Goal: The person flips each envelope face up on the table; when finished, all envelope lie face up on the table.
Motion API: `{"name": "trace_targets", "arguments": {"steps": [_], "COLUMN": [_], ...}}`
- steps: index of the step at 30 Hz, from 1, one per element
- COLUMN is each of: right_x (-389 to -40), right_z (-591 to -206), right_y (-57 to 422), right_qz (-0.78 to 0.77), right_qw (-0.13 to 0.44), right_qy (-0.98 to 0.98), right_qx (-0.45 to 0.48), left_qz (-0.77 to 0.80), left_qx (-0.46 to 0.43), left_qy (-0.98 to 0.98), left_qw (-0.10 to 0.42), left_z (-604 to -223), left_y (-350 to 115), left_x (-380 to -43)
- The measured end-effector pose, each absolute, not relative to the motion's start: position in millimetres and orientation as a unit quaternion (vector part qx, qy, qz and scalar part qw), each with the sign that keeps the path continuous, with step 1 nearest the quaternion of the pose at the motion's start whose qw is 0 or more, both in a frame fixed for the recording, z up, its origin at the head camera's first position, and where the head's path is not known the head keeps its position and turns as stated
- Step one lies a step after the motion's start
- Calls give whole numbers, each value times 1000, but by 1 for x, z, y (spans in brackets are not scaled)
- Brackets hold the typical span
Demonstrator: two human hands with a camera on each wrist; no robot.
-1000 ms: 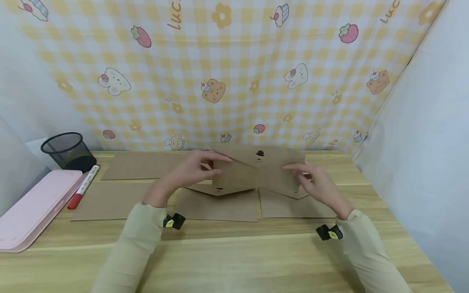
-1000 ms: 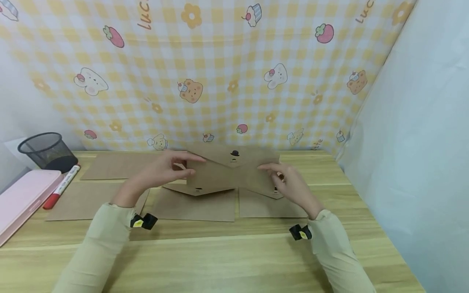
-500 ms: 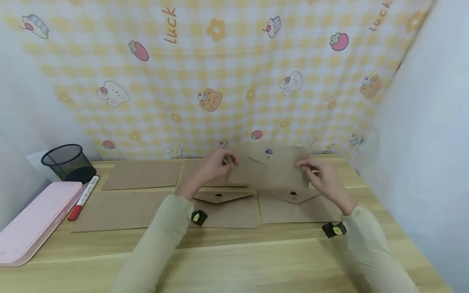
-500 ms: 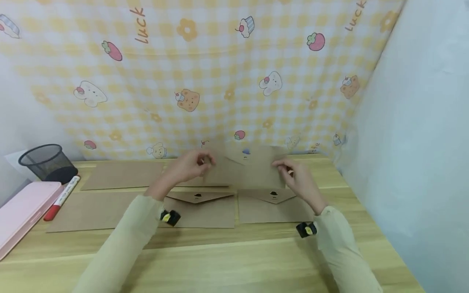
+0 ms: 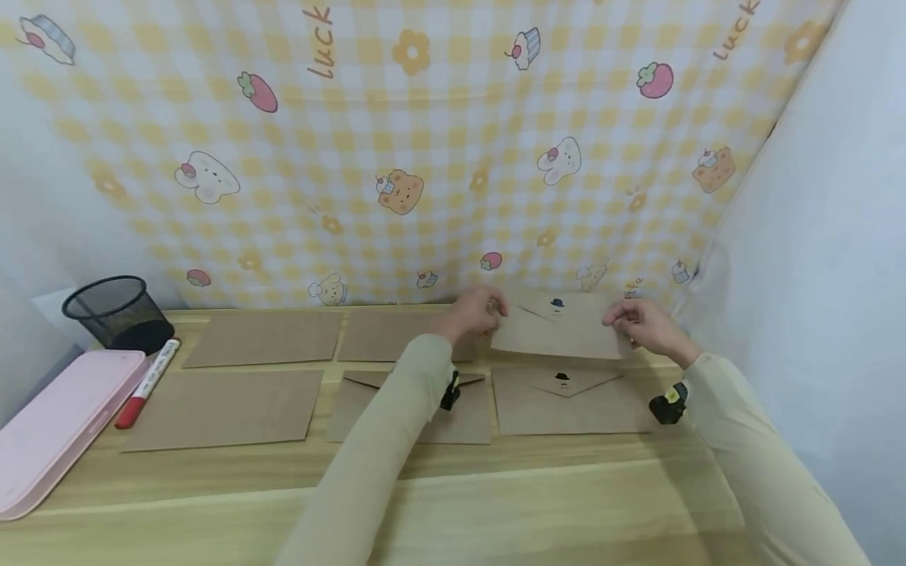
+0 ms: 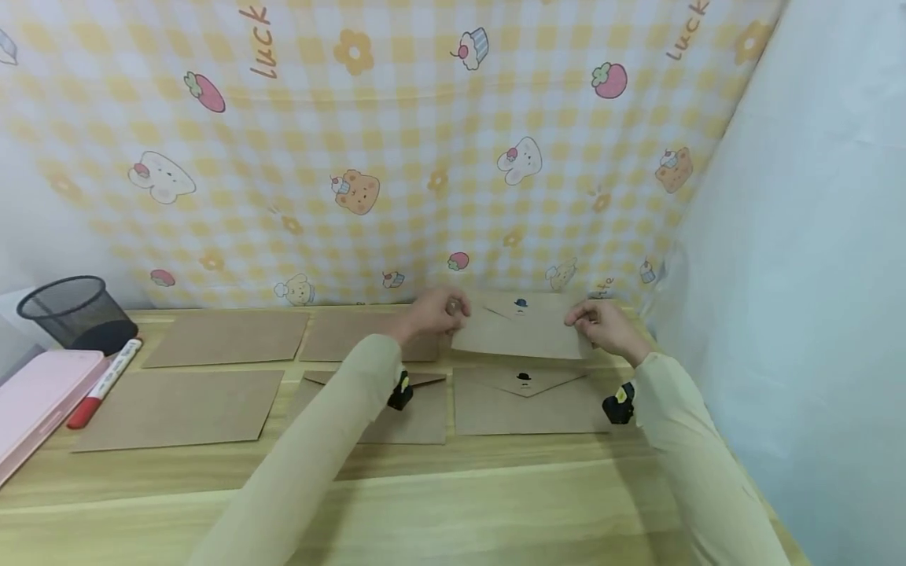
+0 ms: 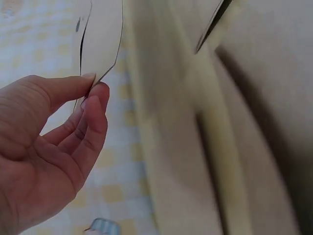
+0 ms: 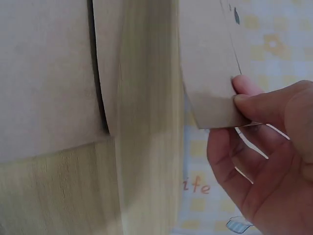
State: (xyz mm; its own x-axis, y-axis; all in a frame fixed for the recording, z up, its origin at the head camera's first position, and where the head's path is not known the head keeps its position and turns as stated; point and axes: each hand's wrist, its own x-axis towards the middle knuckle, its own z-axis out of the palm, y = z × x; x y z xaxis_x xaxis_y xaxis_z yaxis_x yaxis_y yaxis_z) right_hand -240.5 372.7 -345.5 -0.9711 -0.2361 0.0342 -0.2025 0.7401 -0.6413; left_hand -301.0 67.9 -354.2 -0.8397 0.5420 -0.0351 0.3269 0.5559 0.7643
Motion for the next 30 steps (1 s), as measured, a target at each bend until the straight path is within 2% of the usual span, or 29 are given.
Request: {"name": "trace_targets", "arguments": {"steps": [6,9,12,16,25,27,30], "right_x": [-251,-258,-266,-276,-276,-275,-273], "right_z": [-355,-363,-370,-376,-373,-372,-369], "right_y": [368,365,362,359,360,361,363], "right_qz": [-294,-269,-212,-148,-124,-119,-132], "right_qw": [49,57,40,31,61,52,3], "right_qy": [948,956,971,986,990,991,991], "right_qx": [-109,-105,-99,-65,30,27,3], "left_qz": [308,279,240,173,105,129,169], "left_qx": [239,221,208,201,183,189,219], "left_qy": [916,929,943,958,974,969,953], "left_qw": [94,99,104,106,84,97,125], "left_z": [-368,-373,-374,-372,-371,-372,-369], "left_y": [82,87,92,99,105,100,83], "left_x": [-298,-296,-295,-294,-297,-301,-310]}}
